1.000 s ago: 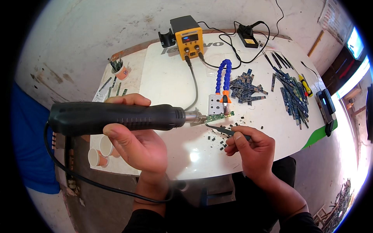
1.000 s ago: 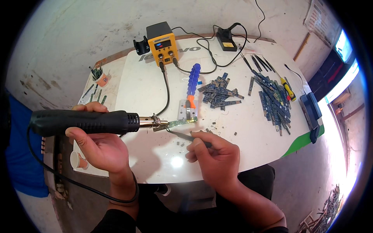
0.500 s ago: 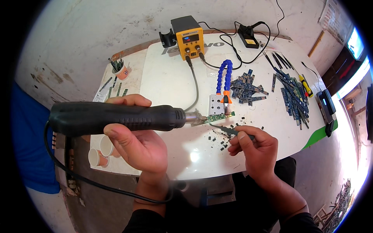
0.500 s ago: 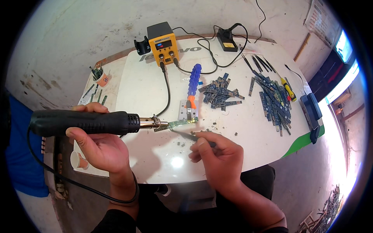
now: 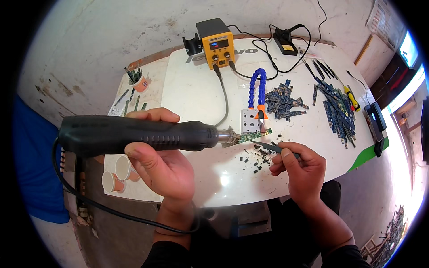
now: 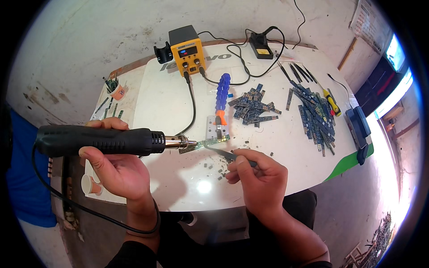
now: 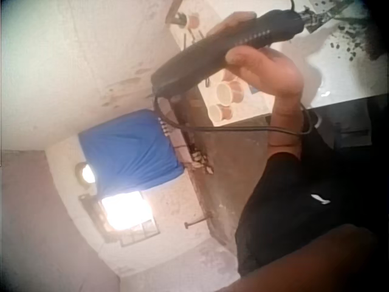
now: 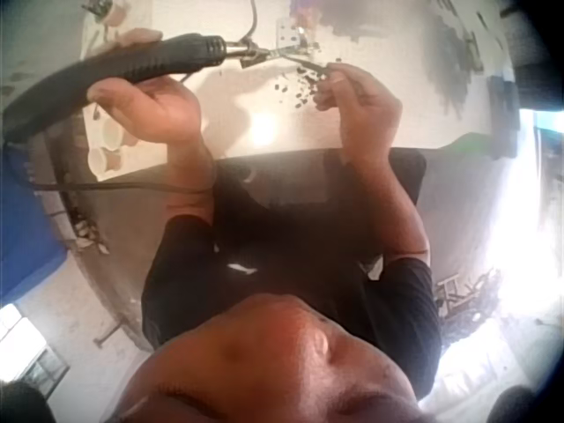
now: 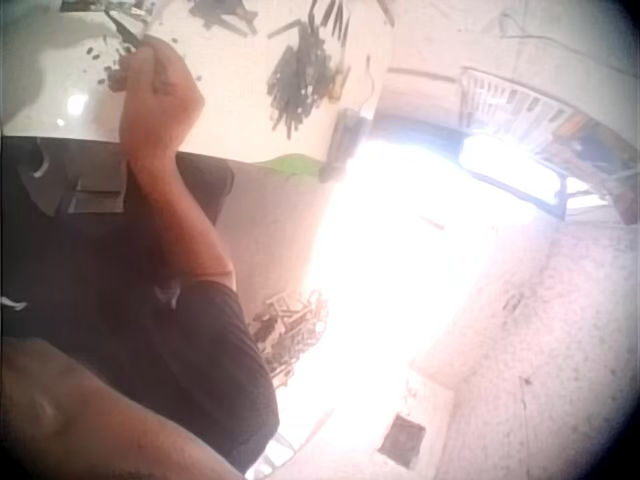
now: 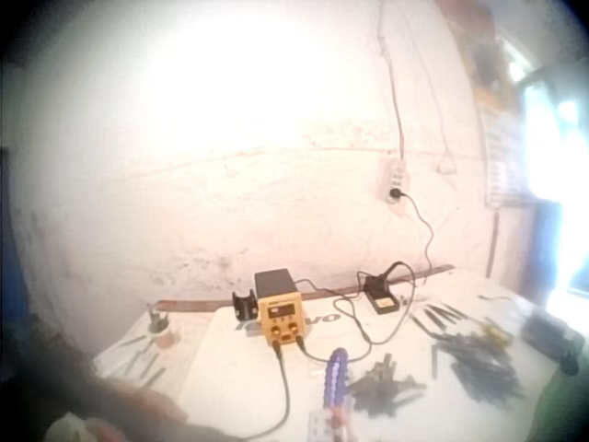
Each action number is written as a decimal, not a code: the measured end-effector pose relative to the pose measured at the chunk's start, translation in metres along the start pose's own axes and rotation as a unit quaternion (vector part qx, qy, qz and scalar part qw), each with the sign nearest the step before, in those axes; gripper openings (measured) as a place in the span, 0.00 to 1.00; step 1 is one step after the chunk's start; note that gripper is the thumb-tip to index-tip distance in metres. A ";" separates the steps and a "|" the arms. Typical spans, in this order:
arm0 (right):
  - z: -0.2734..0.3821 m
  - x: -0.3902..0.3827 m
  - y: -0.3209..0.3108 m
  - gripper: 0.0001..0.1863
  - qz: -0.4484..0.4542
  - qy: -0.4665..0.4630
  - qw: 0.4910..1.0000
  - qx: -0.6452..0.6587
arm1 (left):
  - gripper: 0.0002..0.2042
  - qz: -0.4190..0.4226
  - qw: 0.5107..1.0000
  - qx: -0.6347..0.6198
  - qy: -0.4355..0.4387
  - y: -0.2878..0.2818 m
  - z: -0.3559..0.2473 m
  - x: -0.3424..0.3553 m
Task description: The person uses a hot air gun and tweezers to remove small electronic components from a circuit board. They place the removed components into a small cup and continue working on the board.
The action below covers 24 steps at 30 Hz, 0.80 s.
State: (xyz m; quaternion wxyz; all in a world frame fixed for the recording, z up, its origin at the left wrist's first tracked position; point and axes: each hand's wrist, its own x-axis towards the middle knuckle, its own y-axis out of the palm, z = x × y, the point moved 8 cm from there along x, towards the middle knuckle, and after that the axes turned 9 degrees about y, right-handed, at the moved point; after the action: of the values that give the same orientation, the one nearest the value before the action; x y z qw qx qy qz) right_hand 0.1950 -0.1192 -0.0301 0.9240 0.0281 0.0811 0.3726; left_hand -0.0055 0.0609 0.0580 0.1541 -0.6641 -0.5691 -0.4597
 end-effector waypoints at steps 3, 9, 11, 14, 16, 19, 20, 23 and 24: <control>-0.002 -0.001 -0.001 0.10 0.002 -0.006 1.000 0.003 | 0.29 0.005 1.000 -0.005 -0.002 0.002 0.000 0.000; 0.000 -0.001 -0.002 0.09 0.004 -0.011 1.000 -0.006 | 0.29 0.038 0.999 -0.004 0.001 0.006 -0.004 0.000; -0.002 -0.001 -0.001 0.09 0.011 -0.004 1.000 -0.008 | 0.29 0.038 0.999 -0.010 0.000 0.008 -0.005 0.000; 0.000 -0.002 -0.002 0.09 0.006 -0.014 1.000 -0.007 | 0.29 0.029 1.000 -0.004 0.003 0.006 -0.003 0.000; -0.002 -0.002 -0.003 0.09 0.009 -0.016 1.000 -0.002 | 0.29 0.029 1.000 -0.004 0.003 0.007 -0.003 -0.001; -0.002 -0.002 -0.003 0.09 0.009 -0.017 1.000 0.000 | 0.29 0.031 1.000 -0.005 0.002 0.008 -0.003 -0.001; -0.002 -0.002 -0.003 0.09 0.008 -0.017 1.000 0.000 | 0.29 0.031 0.999 -0.006 0.001 0.008 -0.003 -0.002; -0.001 -0.002 -0.003 0.09 0.009 -0.022 1.000 -0.001 | 0.29 0.037 0.999 -0.008 0.004 0.008 -0.003 -0.001; -0.001 -0.002 -0.003 0.09 0.008 -0.020 1.000 0.000 | 0.29 0.037 0.999 -0.010 0.002 0.008 -0.003 -0.001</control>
State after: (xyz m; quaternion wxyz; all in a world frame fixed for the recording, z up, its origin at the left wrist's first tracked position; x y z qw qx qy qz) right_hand 0.1954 -0.1232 -0.0312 0.9224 0.0359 0.0620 0.3794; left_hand 0.0009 0.0554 0.0611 0.1658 -0.6853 -0.5389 -0.4608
